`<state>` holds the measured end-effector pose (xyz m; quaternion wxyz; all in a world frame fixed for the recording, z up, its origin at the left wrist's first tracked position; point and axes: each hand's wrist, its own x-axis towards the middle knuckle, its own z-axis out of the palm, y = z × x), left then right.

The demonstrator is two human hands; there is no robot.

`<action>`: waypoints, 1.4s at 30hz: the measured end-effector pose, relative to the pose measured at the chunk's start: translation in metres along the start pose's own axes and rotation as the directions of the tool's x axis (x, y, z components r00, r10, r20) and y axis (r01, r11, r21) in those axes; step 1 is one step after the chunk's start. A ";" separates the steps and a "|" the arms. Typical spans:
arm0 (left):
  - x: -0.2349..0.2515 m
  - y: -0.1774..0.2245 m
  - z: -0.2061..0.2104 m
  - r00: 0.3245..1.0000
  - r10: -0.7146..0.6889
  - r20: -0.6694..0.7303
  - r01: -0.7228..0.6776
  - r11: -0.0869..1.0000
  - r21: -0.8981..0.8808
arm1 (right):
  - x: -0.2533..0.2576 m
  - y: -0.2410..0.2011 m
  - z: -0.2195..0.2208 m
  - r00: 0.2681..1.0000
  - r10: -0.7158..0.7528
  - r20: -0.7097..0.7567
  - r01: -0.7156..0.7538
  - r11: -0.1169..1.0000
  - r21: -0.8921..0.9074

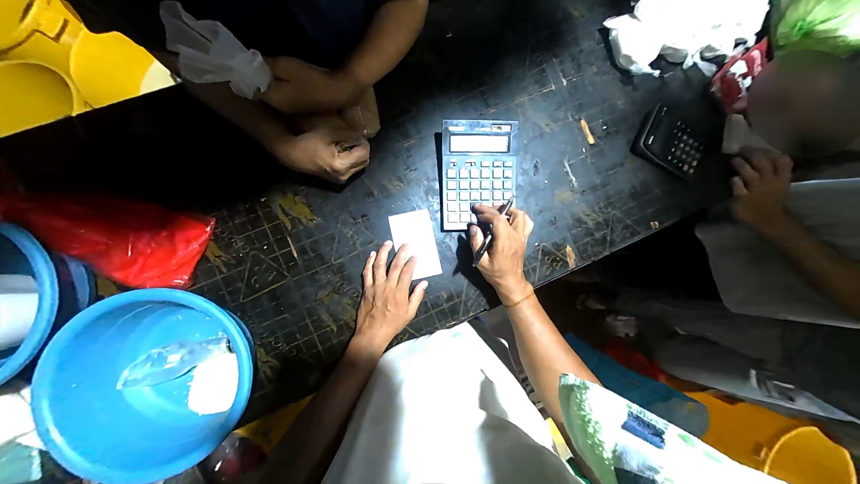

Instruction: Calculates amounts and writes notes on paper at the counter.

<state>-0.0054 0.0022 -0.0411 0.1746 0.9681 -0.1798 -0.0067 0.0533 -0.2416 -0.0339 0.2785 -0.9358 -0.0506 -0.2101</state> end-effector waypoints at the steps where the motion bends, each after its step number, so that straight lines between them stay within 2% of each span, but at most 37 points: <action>1: 0.000 0.000 0.000 1.000 0.001 0.000 -0.001 1.000 -0.002 | -0.003 0.001 -0.001 1.000 0.003 -0.025 -0.003 1.000 0.003; 3: 0.000 -0.001 0.000 1.000 0.001 -0.002 -0.001 1.000 -0.005 | -0.007 0.003 -0.002 0.997 0.009 -0.081 -0.009 1.000 0.001; 6: 0.000 0.000 -0.001 1.000 -0.001 -0.001 0.001 1.000 -0.014 | -0.007 0.004 -0.004 0.996 0.015 -0.090 -0.014 1.000 0.001; 13: -0.001 0.000 -0.001 1.000 0.004 -0.002 -0.004 1.000 -0.027 | -0.001 -0.008 0.002 0.996 -0.048 0.080 0.043 0.997 0.068; 18: 0.000 0.000 -0.001 1.000 0.003 -0.007 -0.003 1.000 -0.018 | -0.007 -0.008 0.002 0.996 -0.082 0.022 0.079 0.992 0.103; 22: 0.000 0.000 -0.002 1.000 -0.004 0.003 0.004 1.000 -0.017 | -0.004 0.002 -0.002 0.999 -0.009 -0.042 0.011 0.998 0.057; 25: -0.001 0.000 -0.002 1.000 0.003 -0.010 -0.003 1.000 -0.018 | -0.001 0.009 -0.004 0.999 0.040 -0.024 -0.040 0.999 0.007; 31: 0.000 0.000 -0.001 1.000 -0.001 -0.014 0.000 1.000 -0.024 | -0.020 0.007 -0.006 0.993 -0.044 -0.106 0.058 0.989 0.136; 42: 0.000 0.001 -0.003 1.000 -0.014 -0.011 0.014 0.999 -0.047 | -0.028 0.007 -0.005 0.990 -0.034 -0.136 0.062 0.977 0.204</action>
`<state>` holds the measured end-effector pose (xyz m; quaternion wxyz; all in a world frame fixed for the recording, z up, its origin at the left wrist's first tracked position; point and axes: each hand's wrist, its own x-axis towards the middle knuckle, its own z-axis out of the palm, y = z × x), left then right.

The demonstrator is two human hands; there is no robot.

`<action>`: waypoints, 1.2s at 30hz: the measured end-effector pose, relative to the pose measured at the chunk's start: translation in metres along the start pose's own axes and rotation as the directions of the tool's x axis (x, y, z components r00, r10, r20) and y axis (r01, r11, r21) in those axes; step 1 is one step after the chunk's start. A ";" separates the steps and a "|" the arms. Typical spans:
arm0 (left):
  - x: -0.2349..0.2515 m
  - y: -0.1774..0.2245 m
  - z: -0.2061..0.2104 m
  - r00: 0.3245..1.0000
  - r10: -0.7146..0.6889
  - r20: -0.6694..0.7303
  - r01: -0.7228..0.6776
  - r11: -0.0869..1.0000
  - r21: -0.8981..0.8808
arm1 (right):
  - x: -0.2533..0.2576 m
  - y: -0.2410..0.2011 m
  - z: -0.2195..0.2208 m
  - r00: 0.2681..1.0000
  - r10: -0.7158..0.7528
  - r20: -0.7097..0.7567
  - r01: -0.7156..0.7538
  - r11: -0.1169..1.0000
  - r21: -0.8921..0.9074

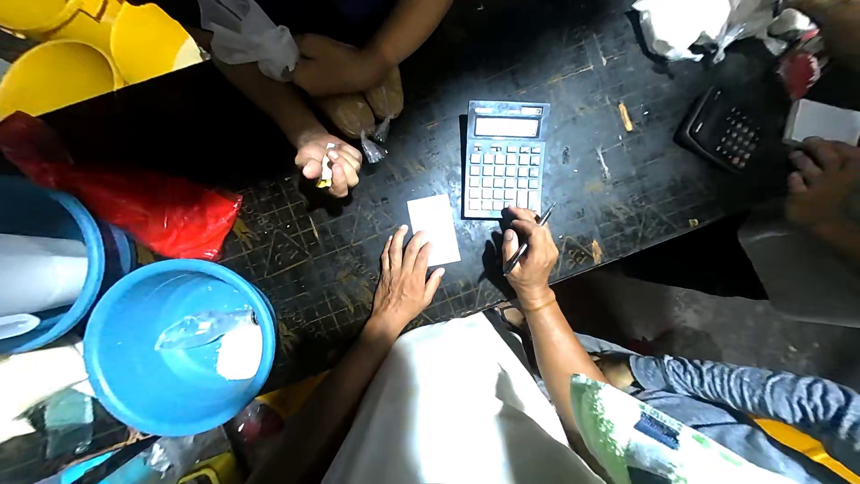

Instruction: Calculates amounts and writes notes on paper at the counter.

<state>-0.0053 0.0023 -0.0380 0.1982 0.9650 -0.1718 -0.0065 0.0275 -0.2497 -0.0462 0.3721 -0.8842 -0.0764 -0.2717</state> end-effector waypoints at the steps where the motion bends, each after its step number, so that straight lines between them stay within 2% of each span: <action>1: 0.000 0.000 0.000 1.000 -0.001 -0.004 0.001 1.000 0.002 | 0.000 0.000 0.001 1.000 0.002 -0.002 -0.002 1.000 0.006; 5: 0.000 0.000 0.001 1.000 -0.009 0.006 0.009 1.000 0.005 | 0.004 -0.003 0.001 0.999 0.035 0.004 -0.034 0.997 -0.068; 12: -0.001 -0.001 0.002 1.000 -0.012 -0.005 0.012 1.000 0.001 | 0.022 -0.005 0.006 0.989 0.109 0.101 -0.083 0.970 -0.230; 20: -0.001 0.000 0.001 1.000 -0.001 -0.007 0.002 1.000 0.016 | 0.042 -0.006 0.012 0.972 0.087 0.220 -0.038 0.975 -0.217; 26: 0.001 -0.001 0.001 1.000 -0.006 -0.008 0.006 1.000 0.004 | 0.029 0.001 -0.001 0.996 0.092 0.003 -0.088 0.964 -0.251; 30: -0.001 0.000 0.001 1.000 0.001 -0.013 -0.001 1.000 0.013 | 0.022 0.003 -0.004 0.992 0.124 0.031 -0.110 0.954 -0.278; 36: -0.001 0.000 0.001 1.000 0.002 -0.022 -0.002 1.000 -0.005 | 0.015 -0.007 -0.004 0.997 0.069 -0.015 -0.071 0.981 -0.178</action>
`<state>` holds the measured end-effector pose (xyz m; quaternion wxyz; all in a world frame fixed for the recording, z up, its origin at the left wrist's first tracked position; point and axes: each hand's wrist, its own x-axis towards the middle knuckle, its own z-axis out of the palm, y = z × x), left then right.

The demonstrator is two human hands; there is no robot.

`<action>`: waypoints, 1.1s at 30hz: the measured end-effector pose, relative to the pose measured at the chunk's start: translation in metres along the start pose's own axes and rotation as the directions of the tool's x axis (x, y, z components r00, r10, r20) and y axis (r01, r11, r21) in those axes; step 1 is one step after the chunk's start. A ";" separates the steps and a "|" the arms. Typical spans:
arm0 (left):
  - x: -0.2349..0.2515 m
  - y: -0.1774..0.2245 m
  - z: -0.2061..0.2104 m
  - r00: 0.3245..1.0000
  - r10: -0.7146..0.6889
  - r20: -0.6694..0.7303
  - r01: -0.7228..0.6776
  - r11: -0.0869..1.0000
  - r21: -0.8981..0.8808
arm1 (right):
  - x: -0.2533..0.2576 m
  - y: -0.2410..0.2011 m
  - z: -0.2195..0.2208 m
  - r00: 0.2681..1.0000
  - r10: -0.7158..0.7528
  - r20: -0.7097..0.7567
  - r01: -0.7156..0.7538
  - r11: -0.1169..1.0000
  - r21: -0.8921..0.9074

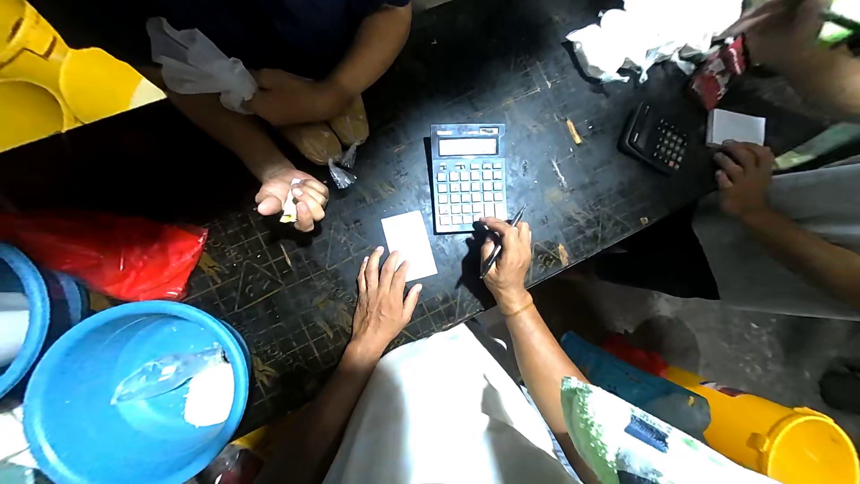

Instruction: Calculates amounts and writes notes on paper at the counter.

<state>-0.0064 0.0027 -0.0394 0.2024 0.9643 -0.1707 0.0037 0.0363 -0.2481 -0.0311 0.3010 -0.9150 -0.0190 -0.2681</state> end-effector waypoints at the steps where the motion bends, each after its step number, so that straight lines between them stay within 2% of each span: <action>1: 0.000 0.000 0.000 1.000 0.000 0.002 0.000 1.000 0.000 | -0.001 -0.003 0.001 1.000 -0.014 0.012 0.013 0.999 0.033; 3: -0.001 -0.001 0.001 1.000 0.001 0.002 -0.001 1.000 0.005 | 0.000 -0.010 0.006 0.996 -0.037 0.079 0.030 0.995 0.096; 7: -0.001 -0.001 0.001 1.000 0.001 0.010 -0.001 1.000 0.012 | 0.011 -0.018 0.018 0.977 -0.086 0.193 0.069 0.993 0.094; 11: 0.000 -0.001 0.001 1.000 -0.001 0.004 0.001 1.000 0.009 | 0.021 -0.018 0.023 0.970 -0.079 0.229 0.072 0.997 0.036; 16: 0.000 -0.002 0.002 1.000 0.003 -0.005 -0.003 1.000 0.015 | 0.044 -0.013 0.034 0.979 -0.075 0.192 0.073 0.997 0.018; 19: -0.002 -0.001 0.000 1.000 -0.002 0.011 0.002 1.000 0.009 | 0.050 -0.013 0.037 0.961 -0.060 0.269 0.060 0.998 0.010; 27: 0.000 -0.003 -0.002 1.000 0.001 0.007 -0.001 1.000 -0.030 | -0.016 -0.011 0.005 0.999 -0.011 0.032 0.008 0.993 0.119; 33: 0.001 0.000 -0.001 1.000 0.002 0.009 -0.002 1.000 -0.009 | -0.014 0.005 -0.011 0.999 0.033 0.015 -0.034 0.998 0.062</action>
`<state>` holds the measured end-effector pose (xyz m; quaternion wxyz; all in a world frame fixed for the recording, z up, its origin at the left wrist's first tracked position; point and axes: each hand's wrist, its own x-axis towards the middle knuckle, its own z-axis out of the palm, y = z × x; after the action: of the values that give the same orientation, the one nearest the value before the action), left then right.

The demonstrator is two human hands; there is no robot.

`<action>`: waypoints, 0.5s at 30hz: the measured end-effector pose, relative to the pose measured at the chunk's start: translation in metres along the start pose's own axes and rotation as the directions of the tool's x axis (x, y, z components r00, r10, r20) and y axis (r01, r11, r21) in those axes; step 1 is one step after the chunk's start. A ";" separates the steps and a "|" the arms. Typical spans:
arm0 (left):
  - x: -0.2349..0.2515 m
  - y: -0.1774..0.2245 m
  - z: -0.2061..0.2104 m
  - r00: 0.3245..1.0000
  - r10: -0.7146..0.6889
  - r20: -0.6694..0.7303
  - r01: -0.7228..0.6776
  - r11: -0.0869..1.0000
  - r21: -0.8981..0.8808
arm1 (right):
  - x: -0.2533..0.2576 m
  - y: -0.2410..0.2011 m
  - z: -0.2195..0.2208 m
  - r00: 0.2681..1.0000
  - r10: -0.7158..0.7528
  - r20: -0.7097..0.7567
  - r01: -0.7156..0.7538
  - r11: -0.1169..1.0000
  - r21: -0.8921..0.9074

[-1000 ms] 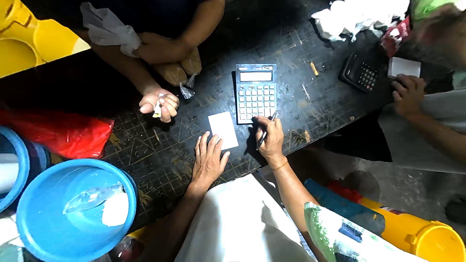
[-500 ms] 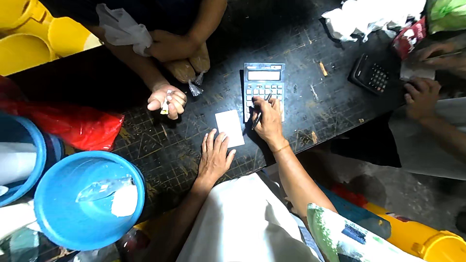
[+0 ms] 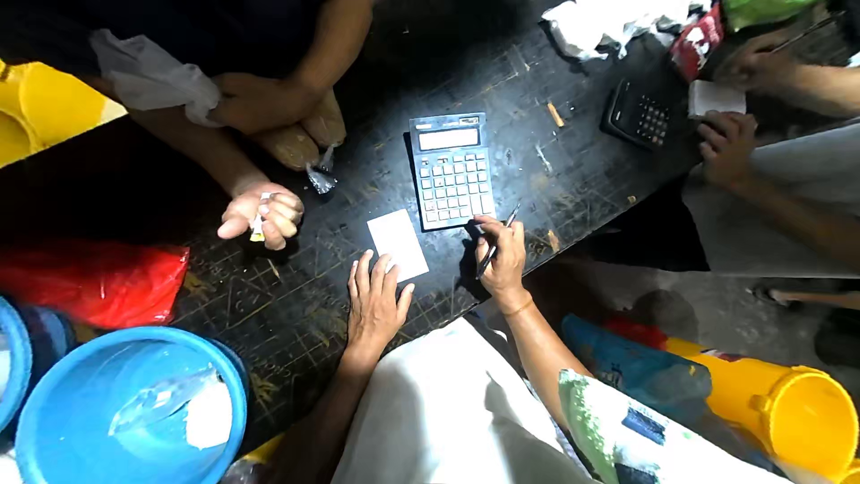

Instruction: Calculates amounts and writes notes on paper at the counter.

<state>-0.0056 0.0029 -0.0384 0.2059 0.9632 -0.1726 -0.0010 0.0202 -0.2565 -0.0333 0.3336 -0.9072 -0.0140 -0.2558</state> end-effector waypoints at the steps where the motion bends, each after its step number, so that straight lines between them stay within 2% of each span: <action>1: 0.000 0.000 0.000 1.000 0.002 0.000 -0.002 1.000 0.007 | 0.004 0.002 0.000 1.000 0.001 0.014 0.000 1.000 -0.018; 5: 0.000 0.001 0.001 1.000 0.011 -0.014 -0.011 1.000 0.022 | 0.014 0.001 -0.001 0.995 0.025 0.095 -0.014 0.993 -0.120; 7: 0.000 0.000 0.001 1.000 0.009 -0.023 -0.008 1.000 0.017 | 0.016 -0.009 -0.004 0.997 0.036 0.070 -0.034 0.999 -0.034; 9: -0.002 0.000 0.001 1.000 0.007 -0.021 -0.006 1.000 0.010 | 0.012 -0.025 -0.004 0.987 0.134 0.091 -0.151 0.965 0.214; 10: -0.002 0.001 0.001 1.000 0.007 -0.024 -0.007 1.000 0.010 | 0.009 -0.035 -0.001 0.964 0.231 0.132 -0.265 0.875 0.405; 11: -0.002 0.000 0.001 1.000 0.008 -0.026 -0.008 1.000 0.011 | 0.005 -0.044 0.004 0.926 0.325 0.192 -0.376 0.765 0.523; 12: -0.002 0.000 0.001 1.000 0.010 -0.028 -0.009 1.000 0.010 | 0.002 -0.051 0.009 0.893 0.381 0.239 -0.446 0.681 0.581; 15: -0.001 0.000 0.001 0.999 0.017 -0.038 -0.018 1.000 -0.003 | -0.008 -0.064 0.027 0.839 0.439 0.321 -0.532 0.542 0.650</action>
<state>-0.0065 0.0027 -0.0399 0.2108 0.9612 -0.1771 0.0188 0.0125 -0.1892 -0.0164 0.7160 -0.6840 0.1195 -0.0718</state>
